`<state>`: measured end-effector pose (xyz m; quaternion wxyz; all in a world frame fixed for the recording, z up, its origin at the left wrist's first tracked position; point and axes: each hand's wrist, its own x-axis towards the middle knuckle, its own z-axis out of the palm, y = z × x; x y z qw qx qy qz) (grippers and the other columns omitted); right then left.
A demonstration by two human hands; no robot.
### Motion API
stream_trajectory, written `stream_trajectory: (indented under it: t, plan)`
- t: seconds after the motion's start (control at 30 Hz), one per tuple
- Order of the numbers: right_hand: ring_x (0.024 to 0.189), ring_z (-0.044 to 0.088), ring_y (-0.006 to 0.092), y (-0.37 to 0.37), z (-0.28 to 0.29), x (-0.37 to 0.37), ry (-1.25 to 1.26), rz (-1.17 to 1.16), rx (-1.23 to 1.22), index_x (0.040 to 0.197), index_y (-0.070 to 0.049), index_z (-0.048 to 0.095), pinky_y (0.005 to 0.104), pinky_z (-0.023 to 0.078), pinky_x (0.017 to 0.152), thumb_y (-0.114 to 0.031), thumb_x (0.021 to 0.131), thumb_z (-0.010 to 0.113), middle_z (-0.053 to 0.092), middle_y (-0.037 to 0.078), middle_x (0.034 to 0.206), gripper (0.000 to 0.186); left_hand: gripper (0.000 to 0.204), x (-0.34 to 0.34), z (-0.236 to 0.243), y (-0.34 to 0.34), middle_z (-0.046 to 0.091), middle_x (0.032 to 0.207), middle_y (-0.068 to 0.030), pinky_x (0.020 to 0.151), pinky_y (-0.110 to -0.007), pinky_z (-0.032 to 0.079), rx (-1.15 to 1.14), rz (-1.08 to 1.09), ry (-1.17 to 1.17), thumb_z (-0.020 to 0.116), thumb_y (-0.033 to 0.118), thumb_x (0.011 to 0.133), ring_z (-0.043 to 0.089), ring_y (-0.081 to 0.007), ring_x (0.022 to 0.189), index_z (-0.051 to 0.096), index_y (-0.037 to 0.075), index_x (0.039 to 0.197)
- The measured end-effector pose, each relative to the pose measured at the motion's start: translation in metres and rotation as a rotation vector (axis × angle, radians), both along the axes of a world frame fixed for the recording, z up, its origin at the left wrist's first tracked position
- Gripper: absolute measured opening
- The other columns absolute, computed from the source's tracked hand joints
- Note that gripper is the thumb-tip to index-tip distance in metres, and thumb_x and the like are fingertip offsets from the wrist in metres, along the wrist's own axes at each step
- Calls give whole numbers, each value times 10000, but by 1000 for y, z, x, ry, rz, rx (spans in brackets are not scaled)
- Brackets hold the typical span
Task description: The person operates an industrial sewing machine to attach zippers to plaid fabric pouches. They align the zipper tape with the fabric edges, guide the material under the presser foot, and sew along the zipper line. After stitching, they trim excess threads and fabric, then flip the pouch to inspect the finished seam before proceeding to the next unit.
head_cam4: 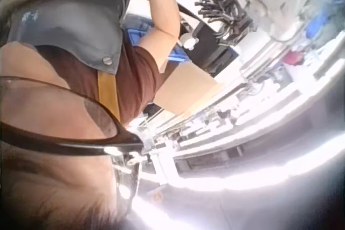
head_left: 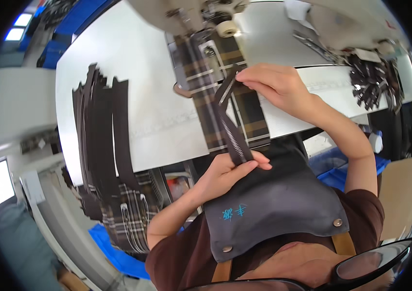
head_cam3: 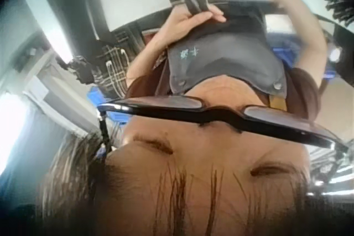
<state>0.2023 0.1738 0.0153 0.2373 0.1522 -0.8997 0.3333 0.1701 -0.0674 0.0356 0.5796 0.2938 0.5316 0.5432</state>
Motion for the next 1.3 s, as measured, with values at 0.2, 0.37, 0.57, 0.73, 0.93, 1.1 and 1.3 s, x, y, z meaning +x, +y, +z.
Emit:
stream_trajectory:
  t: [0.2, 0.37, 0.57, 0.73, 0.93, 1.1, 1.3]
  plan:
    - [1031, 577, 298, -26, 27, -5, -110, 39, 156, 1181, -88, 580, 373, 504, 800, 86, 695, 611, 546, 107, 1224, 518, 256, -10, 2, -4, 675, 1040, -74, 920, -301, 429, 53, -95, 92, 472, 145, 971, 590, -158, 1036, 606, -11, 1123]
    - [1031, 583, 276, -21, 30, -25, -242, 279, 370, 1052, -76, 622, 376, 513, 775, -2, 720, 593, 543, 111, 1227, 342, 274, -16, 4, -4, 670, 1052, -88, 902, -304, 443, 69, -178, 150, 462, 149, 976, 608, -164, 1006, 577, -7, 1169]
    - [812, 667, 243, -10, 10, -24, 185, 1, 325, 945, -29, 603, 306, 554, 633, -26, 710, 651, 652, 101, 1053, 240, 268, -25, 15, -8, 659, 1109, -101, 921, -303, 441, -28, -92, -153, 488, 121, 958, 599, -179, 1039, 601, -32, 1147]
    - [822, 663, 250, -6, 9, -52, 212, 8, 377, 959, -19, 601, 302, 559, 657, 34, 641, 700, 652, 114, 1042, 337, 343, -30, 14, 1, 664, 1067, -105, 913, -277, 445, 12, -125, -251, 461, 159, 984, 596, -125, 1004, 499, -7, 1282]
    - [764, 650, 240, 4, -9, -68, 219, 9, 279, 941, -23, 604, 317, 539, 601, 9, 669, 663, 638, 88, 979, 280, 334, -42, 12, 6, 677, 1068, -66, 875, -255, 459, 137, -183, 164, 555, 153, 927, 629, -149, 979, 555, 11, 1230]
    - [755, 642, 239, 9, -13, -64, 214, -12, 284, 878, -19, 619, 320, 538, 622, 34, 649, 660, 642, 79, 953, 239, 142, -123, 13, 25, 680, 951, -70, 741, -279, 500, 63, -26, 1050, 675, 147, 821, 647, -229, 850, 691, 45, 920]
    - [758, 642, 236, 8, -14, -63, 190, -33, 280, 858, -12, 619, 319, 538, 618, 41, 641, 661, 644, 80, 938, 228, 228, -140, -31, 50, 642, 1139, -14, 978, -471, 376, 199, 270, 1776, 656, 167, 832, 591, -183, 1063, 663, 81, 1044]
